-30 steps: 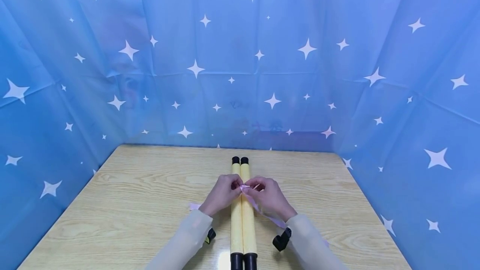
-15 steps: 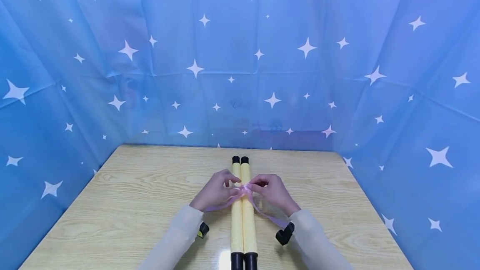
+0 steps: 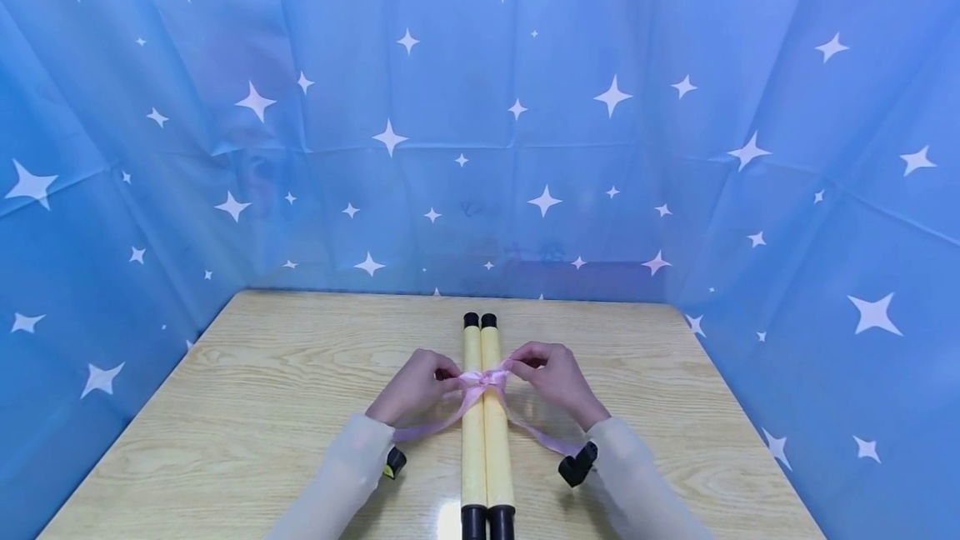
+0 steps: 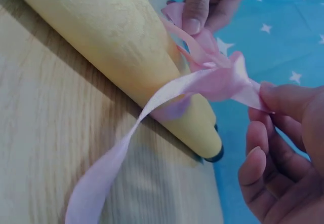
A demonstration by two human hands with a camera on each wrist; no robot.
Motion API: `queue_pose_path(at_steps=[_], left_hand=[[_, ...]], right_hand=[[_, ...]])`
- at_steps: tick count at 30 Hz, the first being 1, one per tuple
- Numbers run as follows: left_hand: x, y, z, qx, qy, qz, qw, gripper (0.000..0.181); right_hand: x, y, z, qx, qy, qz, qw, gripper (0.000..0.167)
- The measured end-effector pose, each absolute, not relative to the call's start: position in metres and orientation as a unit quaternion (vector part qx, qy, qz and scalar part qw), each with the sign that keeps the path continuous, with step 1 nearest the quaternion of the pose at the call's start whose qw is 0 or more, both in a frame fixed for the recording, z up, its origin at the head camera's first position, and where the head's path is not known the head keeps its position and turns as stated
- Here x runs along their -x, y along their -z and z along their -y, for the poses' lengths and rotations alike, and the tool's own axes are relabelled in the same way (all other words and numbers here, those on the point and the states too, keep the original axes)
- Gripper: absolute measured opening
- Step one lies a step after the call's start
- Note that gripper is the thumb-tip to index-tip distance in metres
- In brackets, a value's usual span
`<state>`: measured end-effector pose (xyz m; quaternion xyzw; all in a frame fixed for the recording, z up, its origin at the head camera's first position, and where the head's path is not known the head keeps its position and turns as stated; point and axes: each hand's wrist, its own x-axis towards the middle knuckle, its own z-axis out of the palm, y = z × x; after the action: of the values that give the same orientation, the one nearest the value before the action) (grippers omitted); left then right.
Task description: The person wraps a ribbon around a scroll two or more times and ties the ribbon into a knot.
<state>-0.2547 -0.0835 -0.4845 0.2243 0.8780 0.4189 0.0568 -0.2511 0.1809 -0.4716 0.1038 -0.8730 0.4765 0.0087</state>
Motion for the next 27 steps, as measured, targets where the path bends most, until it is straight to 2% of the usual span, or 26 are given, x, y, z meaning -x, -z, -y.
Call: queue_pose_path(at_steps=[12, 21, 27], left_hand=[[0.261, 0.48, 0.093, -0.236, -0.391, -0.889, 0.012, 0.01], [0.261, 0.483, 0.098, -0.245, -0.386, -0.889, 0.003, 0.009], [0.259, 0.483, 0.101, -0.239, -0.382, -0.893, 0.017, 0.012]], right_hand=[[0.251, 0.464, -0.204, -0.067, -0.48, 0.875, 0.014, 0.007], [0.251, 0.468, -0.222, -0.037, -0.488, 0.872, -0.001, 0.012], [0.253, 0.473, -0.231, -0.031, -0.481, 0.876, -0.004, 0.013]])
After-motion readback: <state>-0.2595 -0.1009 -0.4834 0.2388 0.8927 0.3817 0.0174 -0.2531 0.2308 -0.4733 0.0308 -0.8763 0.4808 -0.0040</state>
